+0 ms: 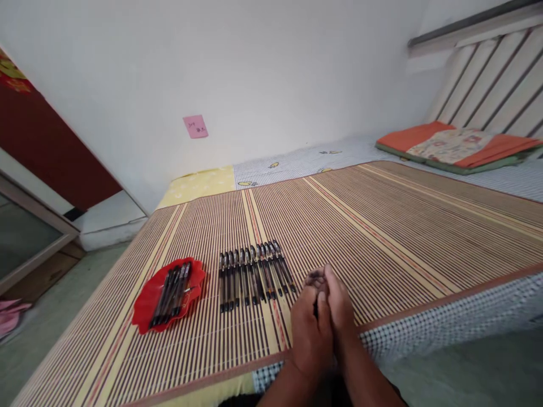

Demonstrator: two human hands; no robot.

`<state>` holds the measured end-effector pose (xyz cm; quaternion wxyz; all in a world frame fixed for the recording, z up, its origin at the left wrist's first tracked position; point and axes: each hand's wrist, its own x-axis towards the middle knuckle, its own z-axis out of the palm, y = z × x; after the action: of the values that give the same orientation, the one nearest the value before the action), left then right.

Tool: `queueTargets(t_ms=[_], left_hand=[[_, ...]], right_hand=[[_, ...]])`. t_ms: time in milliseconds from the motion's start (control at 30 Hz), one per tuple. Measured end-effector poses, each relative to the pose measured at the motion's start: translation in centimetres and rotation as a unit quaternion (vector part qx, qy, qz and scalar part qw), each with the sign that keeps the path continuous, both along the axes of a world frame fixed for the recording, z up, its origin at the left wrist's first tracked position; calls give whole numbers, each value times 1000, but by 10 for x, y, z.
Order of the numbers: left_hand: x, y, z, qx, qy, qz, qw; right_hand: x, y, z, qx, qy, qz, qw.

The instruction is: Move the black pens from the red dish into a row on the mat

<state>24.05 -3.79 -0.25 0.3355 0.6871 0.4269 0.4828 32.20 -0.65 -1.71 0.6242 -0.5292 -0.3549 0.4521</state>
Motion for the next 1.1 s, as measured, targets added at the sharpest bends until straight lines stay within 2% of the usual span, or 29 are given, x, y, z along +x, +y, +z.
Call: queueTargets(t_ms=[133, 233, 300, 367, 467, 600, 733, 867, 1100], left_hand=[[1, -16, -7, 107, 28, -4, 994], [6, -32, -13, 153, 34, -40, 987], [10, -41, -16, 155, 36, -65, 985], [13, -47, -18, 148, 42, -67, 986], [14, -51, -18, 145, 57, -48, 987], [13, -52, -17, 148, 70, -20, 986], [12, -53, -16, 157, 75, -8, 985], [12, -53, -13, 160, 84, -25, 983], [13, -53, -11, 156, 70, -8, 985]], right_hand=[[11, 10, -1, 18, 79, -25, 996], [16, 13, -6, -3, 34, -21, 999], [18, 11, -8, -17, -52, 5, 998], [19, 8, -9, -13, -157, 54, 986], [20, 4, -11, 8, -281, 114, 953], [22, 5, -19, 37, -382, 163, 909], [24, 6, -25, 48, -426, 194, 882], [24, 5, -24, 55, -443, 223, 867], [24, 3, -22, 54, -474, 247, 844]])
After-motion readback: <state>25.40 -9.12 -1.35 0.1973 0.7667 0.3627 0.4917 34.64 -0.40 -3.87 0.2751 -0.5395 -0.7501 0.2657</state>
